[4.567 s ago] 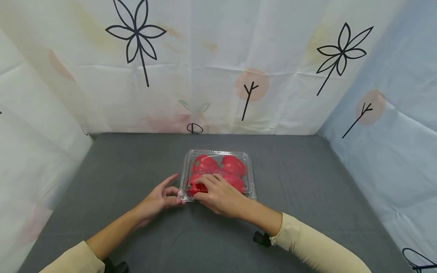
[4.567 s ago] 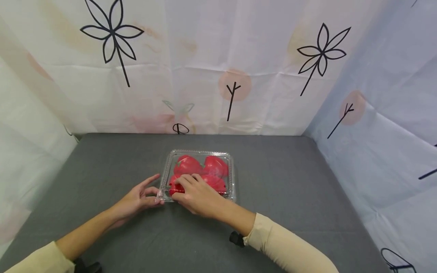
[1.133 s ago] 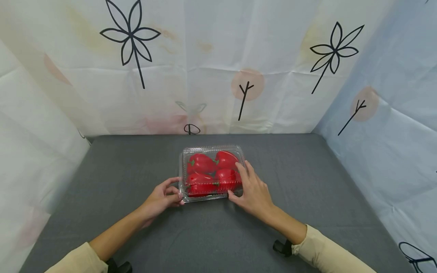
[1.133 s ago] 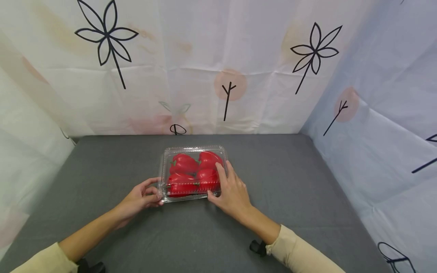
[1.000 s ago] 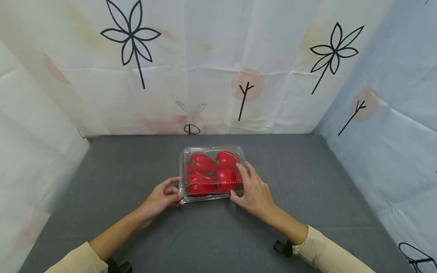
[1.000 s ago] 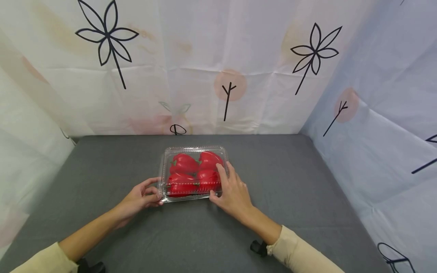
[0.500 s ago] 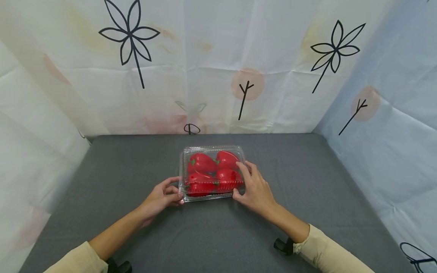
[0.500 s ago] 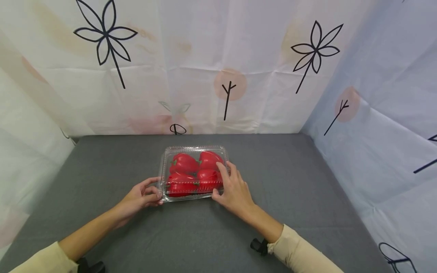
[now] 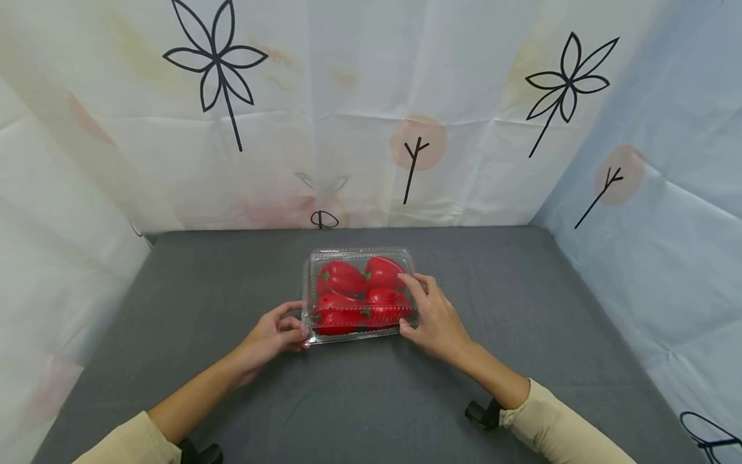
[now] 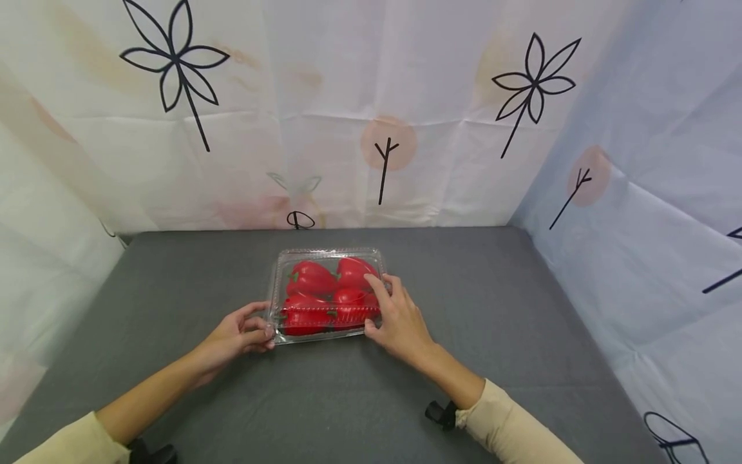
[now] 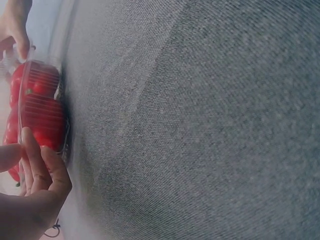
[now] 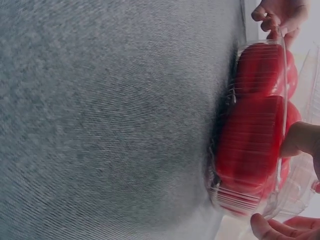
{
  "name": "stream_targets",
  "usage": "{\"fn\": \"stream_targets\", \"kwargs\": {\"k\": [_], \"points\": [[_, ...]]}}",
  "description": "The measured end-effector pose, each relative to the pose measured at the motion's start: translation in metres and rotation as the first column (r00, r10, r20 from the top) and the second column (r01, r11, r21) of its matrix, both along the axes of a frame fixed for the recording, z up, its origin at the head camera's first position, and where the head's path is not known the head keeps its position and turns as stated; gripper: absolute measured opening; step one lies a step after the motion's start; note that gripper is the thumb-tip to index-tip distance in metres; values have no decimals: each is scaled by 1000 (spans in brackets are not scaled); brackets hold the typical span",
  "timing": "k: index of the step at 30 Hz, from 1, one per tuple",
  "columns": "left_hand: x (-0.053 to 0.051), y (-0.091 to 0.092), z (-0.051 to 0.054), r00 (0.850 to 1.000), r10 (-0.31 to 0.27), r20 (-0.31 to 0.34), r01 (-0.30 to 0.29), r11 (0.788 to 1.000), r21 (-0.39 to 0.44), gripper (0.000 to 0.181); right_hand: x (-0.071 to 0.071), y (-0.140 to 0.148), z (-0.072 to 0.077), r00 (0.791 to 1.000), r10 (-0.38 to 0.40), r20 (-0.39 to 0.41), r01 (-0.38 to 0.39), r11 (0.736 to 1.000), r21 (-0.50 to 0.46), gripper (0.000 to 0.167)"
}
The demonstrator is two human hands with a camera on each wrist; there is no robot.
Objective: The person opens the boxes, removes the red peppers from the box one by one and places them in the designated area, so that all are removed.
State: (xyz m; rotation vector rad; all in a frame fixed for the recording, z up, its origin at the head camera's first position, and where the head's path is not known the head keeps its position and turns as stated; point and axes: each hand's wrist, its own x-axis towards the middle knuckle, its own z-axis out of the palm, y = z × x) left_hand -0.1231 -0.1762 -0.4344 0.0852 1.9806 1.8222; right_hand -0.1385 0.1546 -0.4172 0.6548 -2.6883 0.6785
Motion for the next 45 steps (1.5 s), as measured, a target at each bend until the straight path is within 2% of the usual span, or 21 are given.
{"fn": "stream_targets", "kwargs": {"k": [7, 24, 30, 36, 45], "points": [[-1, 2, 2, 1000, 9, 10, -8, 1000, -17, 63, -1, 2, 7, 998, 38, 49, -39, 999, 17, 81], [2, 2, 4, 1000, -6, -7, 5, 1000, -25, 62, 1, 3, 5, 994, 102, 51, -104, 993, 50, 84], [2, 2, 3, 1000, 0, -5, 0, 1000, -23, 61, 0, 3, 4, 991, 130, 4, -130, 990, 55, 85], [-1, -2, 3, 1000, 31, 7, -30, 999, -40, 61, 0, 8, -1, 990, 116, -81, -112, 992, 58, 83], [-1, -5, 4, 1000, -11, 25, 12, 1000, -6, 62, -2, 14, -1, 987, 116, -107, -110, 992, 57, 81]]}}
